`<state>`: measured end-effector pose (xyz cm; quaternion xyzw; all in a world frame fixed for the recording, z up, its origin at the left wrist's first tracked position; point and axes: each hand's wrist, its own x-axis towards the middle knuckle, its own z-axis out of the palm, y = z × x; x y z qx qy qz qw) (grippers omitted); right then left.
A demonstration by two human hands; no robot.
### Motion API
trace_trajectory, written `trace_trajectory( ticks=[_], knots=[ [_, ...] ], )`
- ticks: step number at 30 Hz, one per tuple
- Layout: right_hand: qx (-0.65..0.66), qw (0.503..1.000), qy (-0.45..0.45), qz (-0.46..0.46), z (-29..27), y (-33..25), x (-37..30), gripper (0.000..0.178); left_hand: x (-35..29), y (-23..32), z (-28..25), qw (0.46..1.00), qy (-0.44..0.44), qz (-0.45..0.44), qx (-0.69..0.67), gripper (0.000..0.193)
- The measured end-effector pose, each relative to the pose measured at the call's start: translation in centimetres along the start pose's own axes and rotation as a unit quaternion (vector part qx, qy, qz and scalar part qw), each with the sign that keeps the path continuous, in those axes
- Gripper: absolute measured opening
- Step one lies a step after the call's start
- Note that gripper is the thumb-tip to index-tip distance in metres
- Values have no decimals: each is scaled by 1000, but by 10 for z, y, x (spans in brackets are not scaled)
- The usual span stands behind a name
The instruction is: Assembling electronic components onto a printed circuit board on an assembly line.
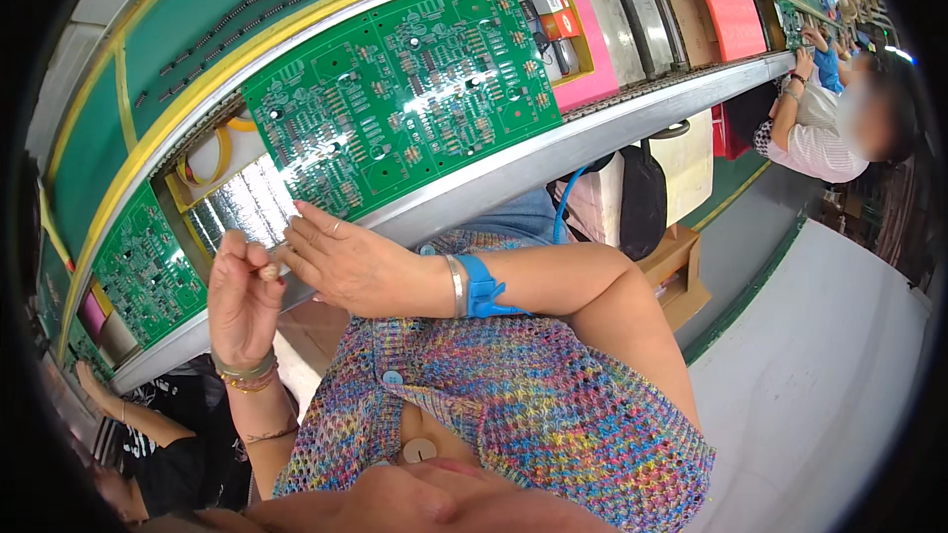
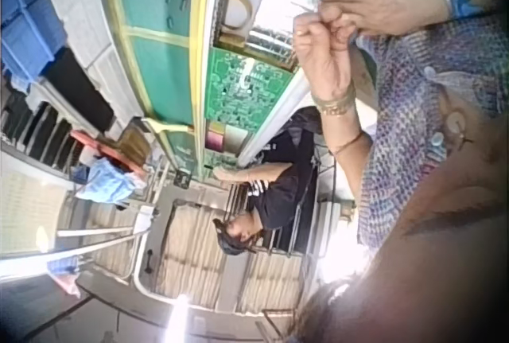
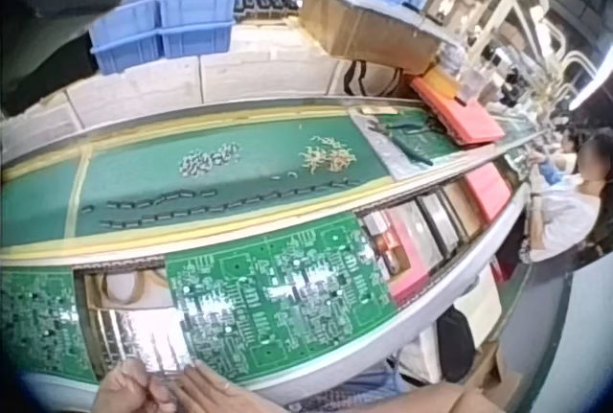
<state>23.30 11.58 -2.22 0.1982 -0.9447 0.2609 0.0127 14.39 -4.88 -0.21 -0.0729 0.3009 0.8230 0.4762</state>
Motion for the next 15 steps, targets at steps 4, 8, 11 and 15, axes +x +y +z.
trace_trajectory(
  ticks=[4,8,11,15],
  knots=[
    [-31,999,-12,27,-19,15,-23,53,21,-23,12,999,-31,-23,10,23],
    [-40,987,123,96,-47,40,-63,32,55,-43,48,993,-22,-117,28,36],
    [-46,956,225,183,-85,41,-78,28,78,-54,71,989,-18,-141,33,44],
    [-106,954,249,130,-97,47,-79,25,97,-67,85,982,-39,-180,38,47]
  ],
)
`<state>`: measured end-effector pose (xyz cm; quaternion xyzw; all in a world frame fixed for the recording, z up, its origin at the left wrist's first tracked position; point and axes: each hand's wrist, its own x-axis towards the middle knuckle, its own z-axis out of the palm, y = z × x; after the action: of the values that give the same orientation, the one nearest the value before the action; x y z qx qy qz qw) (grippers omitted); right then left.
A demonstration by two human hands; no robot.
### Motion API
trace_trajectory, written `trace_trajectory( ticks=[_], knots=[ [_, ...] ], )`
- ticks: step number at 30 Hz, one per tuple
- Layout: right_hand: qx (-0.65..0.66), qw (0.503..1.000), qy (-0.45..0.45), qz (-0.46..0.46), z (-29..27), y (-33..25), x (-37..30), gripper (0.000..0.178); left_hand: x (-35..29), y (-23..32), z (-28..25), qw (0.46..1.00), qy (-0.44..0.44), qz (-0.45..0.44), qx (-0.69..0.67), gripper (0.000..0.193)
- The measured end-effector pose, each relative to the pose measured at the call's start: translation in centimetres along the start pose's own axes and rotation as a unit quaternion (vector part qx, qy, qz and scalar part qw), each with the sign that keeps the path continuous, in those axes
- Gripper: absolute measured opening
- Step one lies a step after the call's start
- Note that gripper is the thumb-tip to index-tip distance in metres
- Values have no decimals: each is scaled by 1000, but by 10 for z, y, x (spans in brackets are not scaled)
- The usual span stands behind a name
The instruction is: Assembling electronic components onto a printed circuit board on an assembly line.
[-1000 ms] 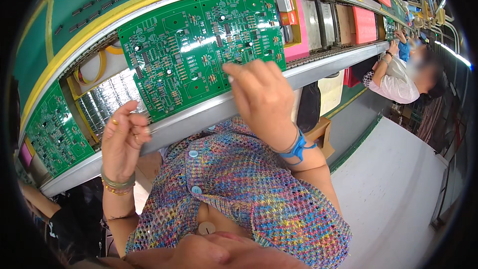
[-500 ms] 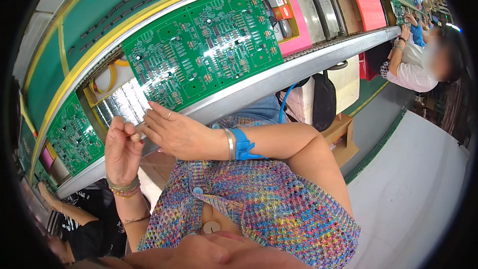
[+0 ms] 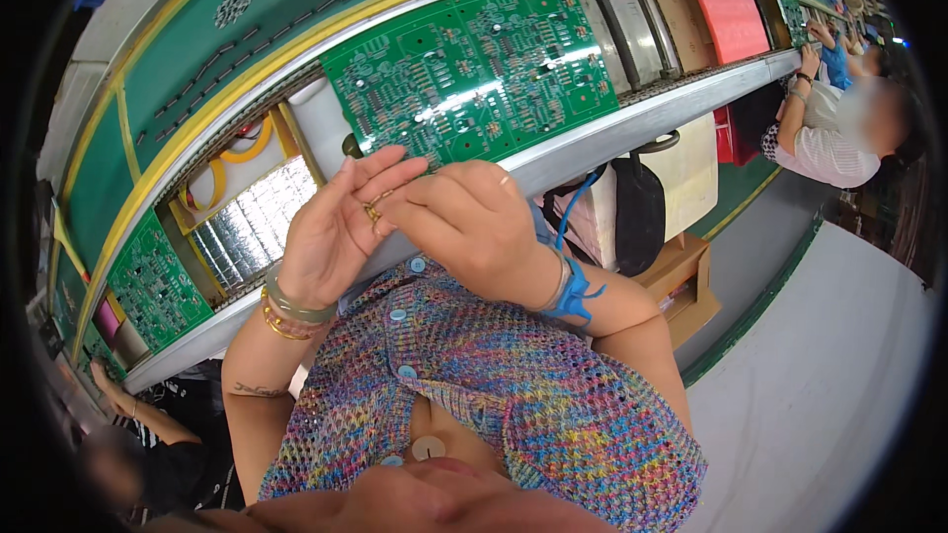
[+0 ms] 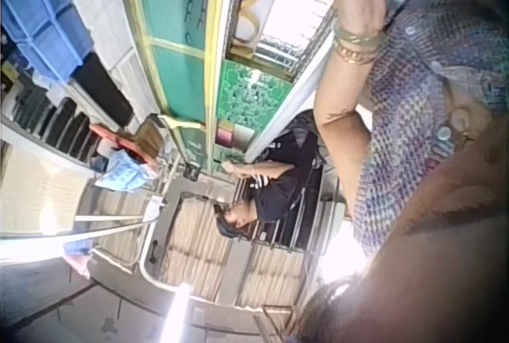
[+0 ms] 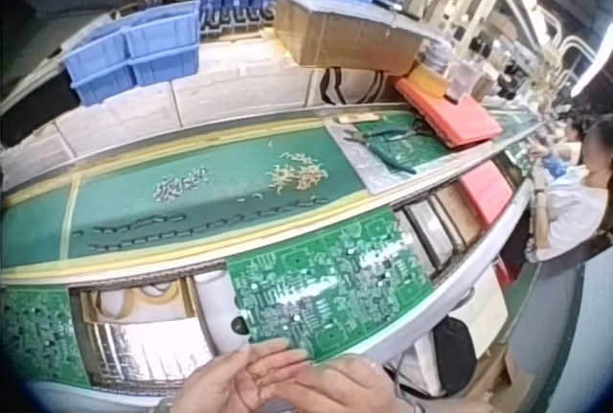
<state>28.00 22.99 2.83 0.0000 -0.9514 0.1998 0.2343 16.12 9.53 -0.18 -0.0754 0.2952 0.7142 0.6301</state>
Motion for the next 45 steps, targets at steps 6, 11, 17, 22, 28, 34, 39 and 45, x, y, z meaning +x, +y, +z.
trace_trajectory(
  ticks=[6,11,17,22,28,34,39,45],
  knots=[
    [-57,996,-42,-63,0,30,4,24,23,-8,19,999,1,-26,19,46],
    [-73,994,-45,-74,-7,43,1,22,33,-8,30,998,-5,-54,36,46],
    [-23,998,2,54,-20,50,-7,19,41,-18,21,990,-84,-81,84,31],
    [12,997,26,71,-20,47,-13,20,42,-16,15,991,-43,-85,93,23],
    [10,1000,-4,19,-25,48,-14,25,38,-12,13,990,-38,-102,93,20],
    [-5,1000,-16,-17,-28,48,-13,26,34,-9,11,989,-41,-116,86,18],
    [-23,998,-46,-23,-30,44,-9,24,32,-9,9,990,-13,-116,80,16],
    [-37,998,-52,-14,-27,39,-4,22,31,-11,3,990,-25,-108,83,19]
  ],
)
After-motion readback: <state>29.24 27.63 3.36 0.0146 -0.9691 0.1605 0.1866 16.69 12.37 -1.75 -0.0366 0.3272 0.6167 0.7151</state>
